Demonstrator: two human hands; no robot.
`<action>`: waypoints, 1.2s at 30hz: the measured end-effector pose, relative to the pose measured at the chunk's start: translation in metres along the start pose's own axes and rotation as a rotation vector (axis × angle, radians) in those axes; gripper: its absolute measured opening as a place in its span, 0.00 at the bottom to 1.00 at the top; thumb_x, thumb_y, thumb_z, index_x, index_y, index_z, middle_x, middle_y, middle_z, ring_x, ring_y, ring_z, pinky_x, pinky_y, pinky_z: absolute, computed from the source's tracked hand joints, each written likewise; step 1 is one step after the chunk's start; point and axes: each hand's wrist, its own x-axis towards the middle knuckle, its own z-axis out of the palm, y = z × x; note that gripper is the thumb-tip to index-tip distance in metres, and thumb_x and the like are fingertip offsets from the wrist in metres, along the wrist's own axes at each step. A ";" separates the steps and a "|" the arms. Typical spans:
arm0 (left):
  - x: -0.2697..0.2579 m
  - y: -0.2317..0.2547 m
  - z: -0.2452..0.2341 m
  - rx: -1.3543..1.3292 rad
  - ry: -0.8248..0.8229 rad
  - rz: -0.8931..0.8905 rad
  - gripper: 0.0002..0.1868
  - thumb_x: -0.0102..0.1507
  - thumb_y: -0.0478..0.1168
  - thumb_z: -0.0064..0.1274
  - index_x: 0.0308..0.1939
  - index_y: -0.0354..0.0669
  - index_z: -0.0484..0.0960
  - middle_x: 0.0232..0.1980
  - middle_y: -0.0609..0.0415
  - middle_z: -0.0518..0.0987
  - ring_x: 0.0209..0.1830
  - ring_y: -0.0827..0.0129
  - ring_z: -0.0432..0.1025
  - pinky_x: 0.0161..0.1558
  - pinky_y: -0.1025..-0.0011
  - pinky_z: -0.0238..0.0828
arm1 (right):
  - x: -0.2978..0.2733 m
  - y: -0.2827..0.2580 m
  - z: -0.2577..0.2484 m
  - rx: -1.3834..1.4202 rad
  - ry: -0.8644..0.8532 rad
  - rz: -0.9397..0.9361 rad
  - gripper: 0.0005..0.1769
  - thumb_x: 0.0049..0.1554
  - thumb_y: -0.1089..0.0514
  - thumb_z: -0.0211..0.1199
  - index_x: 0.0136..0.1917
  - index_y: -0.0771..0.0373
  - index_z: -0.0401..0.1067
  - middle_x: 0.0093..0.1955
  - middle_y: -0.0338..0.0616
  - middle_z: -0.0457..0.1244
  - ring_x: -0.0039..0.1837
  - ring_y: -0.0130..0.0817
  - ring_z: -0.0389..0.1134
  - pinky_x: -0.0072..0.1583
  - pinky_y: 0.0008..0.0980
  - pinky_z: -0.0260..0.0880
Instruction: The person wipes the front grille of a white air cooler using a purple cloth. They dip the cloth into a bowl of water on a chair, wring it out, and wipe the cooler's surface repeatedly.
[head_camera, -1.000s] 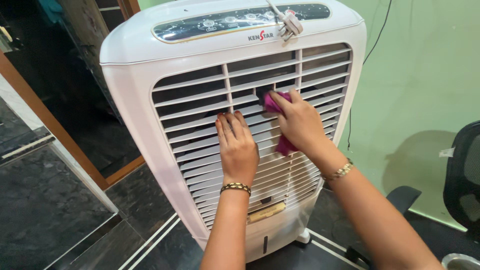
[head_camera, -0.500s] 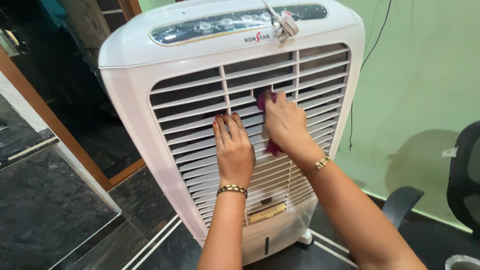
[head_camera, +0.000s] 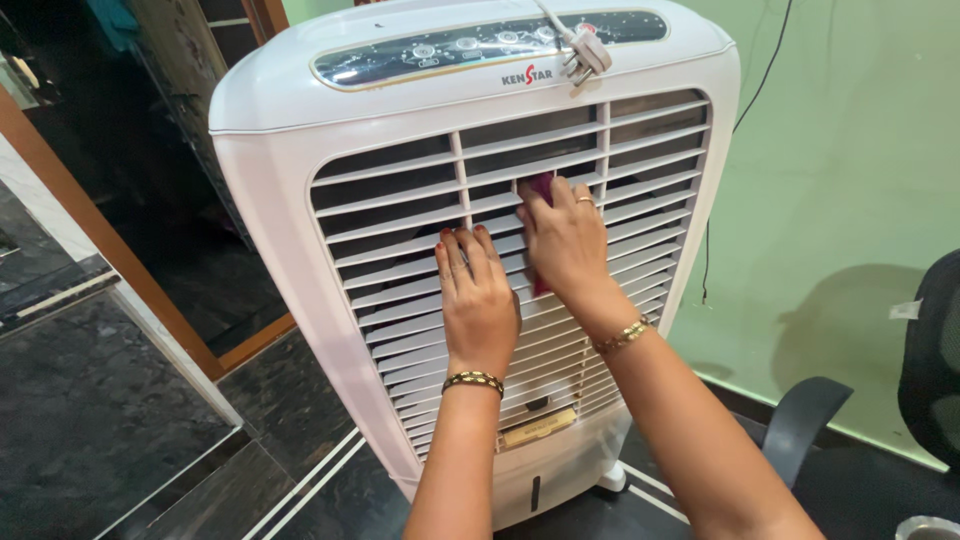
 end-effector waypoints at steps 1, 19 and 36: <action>-0.001 -0.001 0.000 -0.005 -0.003 0.002 0.30 0.62 0.38 0.44 0.67 0.21 0.69 0.66 0.30 0.68 0.73 0.40 0.61 0.77 0.54 0.50 | 0.000 -0.003 -0.005 0.009 -0.085 0.036 0.26 0.54 0.54 0.69 0.65 0.47 0.68 0.51 0.51 0.64 0.48 0.56 0.70 0.49 0.49 0.72; -0.003 -0.009 0.007 0.041 -0.019 0.039 0.29 0.64 0.36 0.41 0.68 0.23 0.69 0.67 0.31 0.69 0.72 0.40 0.62 0.76 0.55 0.52 | 0.024 0.038 0.035 -0.307 -0.626 0.055 0.15 0.55 0.59 0.61 0.56 0.67 0.74 0.40 0.51 0.71 0.44 0.48 0.75 0.42 0.45 0.75; -0.004 -0.005 0.006 0.093 -0.056 0.022 0.30 0.64 0.37 0.42 0.69 0.23 0.68 0.67 0.33 0.69 0.73 0.42 0.61 0.76 0.55 0.51 | 0.020 0.040 0.023 -0.265 -0.565 0.001 0.07 0.53 0.63 0.62 0.47 0.63 0.74 0.38 0.50 0.70 0.44 0.51 0.74 0.41 0.48 0.75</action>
